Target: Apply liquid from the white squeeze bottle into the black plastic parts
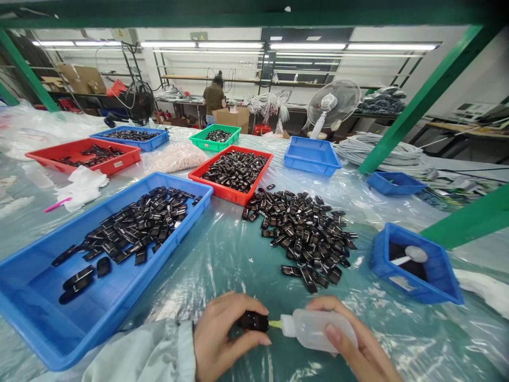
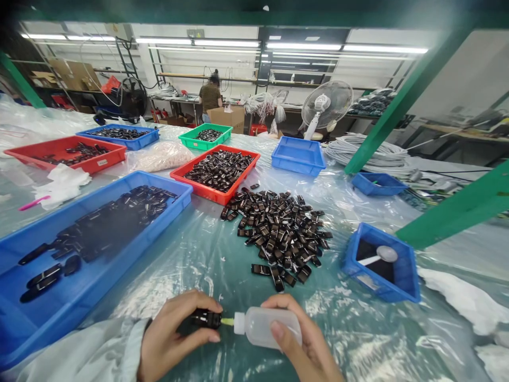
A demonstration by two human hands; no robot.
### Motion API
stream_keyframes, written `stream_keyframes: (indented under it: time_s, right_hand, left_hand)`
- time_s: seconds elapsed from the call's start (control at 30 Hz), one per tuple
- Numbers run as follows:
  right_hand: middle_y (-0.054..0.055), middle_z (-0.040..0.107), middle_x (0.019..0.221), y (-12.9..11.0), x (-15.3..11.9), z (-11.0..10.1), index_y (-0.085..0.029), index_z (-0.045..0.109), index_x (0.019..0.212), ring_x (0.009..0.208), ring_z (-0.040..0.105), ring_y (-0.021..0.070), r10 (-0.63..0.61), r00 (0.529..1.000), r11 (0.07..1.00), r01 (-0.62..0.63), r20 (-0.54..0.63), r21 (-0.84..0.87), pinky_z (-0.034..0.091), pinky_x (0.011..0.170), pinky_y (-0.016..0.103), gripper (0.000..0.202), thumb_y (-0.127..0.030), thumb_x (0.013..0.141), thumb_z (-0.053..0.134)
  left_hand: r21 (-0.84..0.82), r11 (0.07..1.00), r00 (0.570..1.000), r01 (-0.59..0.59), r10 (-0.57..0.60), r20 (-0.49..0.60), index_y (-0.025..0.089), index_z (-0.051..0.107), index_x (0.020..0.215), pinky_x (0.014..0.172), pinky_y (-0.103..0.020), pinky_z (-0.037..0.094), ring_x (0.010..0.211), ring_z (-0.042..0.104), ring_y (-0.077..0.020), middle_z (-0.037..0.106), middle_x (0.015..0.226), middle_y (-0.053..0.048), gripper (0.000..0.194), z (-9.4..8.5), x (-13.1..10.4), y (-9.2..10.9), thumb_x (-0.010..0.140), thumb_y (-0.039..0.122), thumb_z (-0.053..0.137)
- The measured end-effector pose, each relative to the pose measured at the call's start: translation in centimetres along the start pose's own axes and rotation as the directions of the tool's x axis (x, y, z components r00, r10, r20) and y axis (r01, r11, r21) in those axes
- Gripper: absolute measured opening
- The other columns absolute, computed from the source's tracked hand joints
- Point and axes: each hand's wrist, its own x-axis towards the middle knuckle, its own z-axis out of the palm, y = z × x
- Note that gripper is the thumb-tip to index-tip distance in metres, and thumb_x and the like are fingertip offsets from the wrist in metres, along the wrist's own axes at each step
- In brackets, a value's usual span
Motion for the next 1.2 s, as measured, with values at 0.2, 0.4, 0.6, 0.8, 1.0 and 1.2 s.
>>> stream_keyframes:
  time_s: [0.2,0.4,0.6,0.8,1.0,1.2]
  right_hand:
    - [0.001,0.059,0.084,-0.3,0.0,-0.5,-0.029,0.064,0.089,0.071,0.053,0.0170,0.018,0.999,0.998,-0.016,0.035,-0.064,0.042,0.060,0.018,0.046,-0.072,0.076,0.057]
    - [0.001,0.058,0.083,-0.7,-0.1,-0.7,-0.028,0.062,0.090,0.071,0.052,0.0186,0.006,0.997,0.997,-0.001,0.076,-0.072,0.039,0.061,0.021,0.047,-0.072,0.077,0.057]
    - [0.002,0.057,0.082,-1.1,-0.2,-0.6,-0.027,0.063,0.090,0.069,0.052,0.0199,-0.001,0.997,0.997,0.008,0.080,-0.083,0.040,0.059,0.023,0.047,-0.071,0.077,0.056]
    - [0.001,0.059,0.088,-0.4,0.0,-1.0,-0.031,0.063,0.093,0.073,0.054,0.0176,-0.033,0.996,0.995,0.041,0.083,-0.096,0.042,0.060,0.019,0.039,-0.067,0.081,0.056]
    - [0.002,0.061,0.092,0.4,0.1,-1.6,-0.033,0.060,0.099,0.075,0.057,0.0179,-0.082,0.989,0.986,0.098,0.120,-0.133,0.046,0.062,0.019,0.035,-0.064,0.085,0.053]
    - [0.003,0.061,0.087,-0.7,0.0,-0.6,-0.027,0.065,0.091,0.068,0.054,0.0183,-0.061,0.995,0.989,0.050,-0.080,-0.138,0.044,0.057,0.021,0.048,-0.072,0.075,0.058]
  left_hand:
    - [-0.008,0.999,0.999,-0.053,0.053,-0.003,0.026,0.056,0.101,0.074,-0.022,0.044,0.081,0.063,-0.0130,0.068,0.091,0.002,0.023,0.1,0.1,-0.1,0.089,0.045,0.059]
    - [-0.020,0.996,0.996,-0.084,0.085,0.006,0.023,0.057,0.100,0.075,-0.022,0.045,0.081,0.064,-0.0140,0.068,0.090,0.000,0.022,0.1,0.2,0.0,0.089,0.042,0.059]
    - [-0.004,0.999,0.999,-0.051,0.051,0.010,0.025,0.057,0.104,0.077,-0.023,0.046,0.083,0.063,-0.0145,0.068,0.092,0.001,0.024,0.2,-0.2,0.0,0.089,0.044,0.058]
    - [0.038,0.998,0.996,0.050,-0.053,0.071,0.030,0.054,0.120,0.083,-0.027,0.046,0.092,0.063,-0.0190,0.068,0.104,0.000,0.037,0.3,-0.2,-0.4,0.088,0.048,0.057]
    - [0.042,0.997,0.992,0.057,-0.062,0.114,0.025,0.056,0.114,0.072,-0.026,0.044,0.078,0.056,-0.0169,0.059,0.090,-0.004,0.024,-0.2,0.1,0.3,0.096,0.037,0.046]
    - [-0.036,0.999,0.997,0.026,-0.024,0.078,0.027,0.051,0.124,0.083,-0.026,0.042,0.097,0.052,-0.0175,0.052,0.107,-0.006,0.030,-0.2,0.1,0.0,0.099,0.021,0.035]
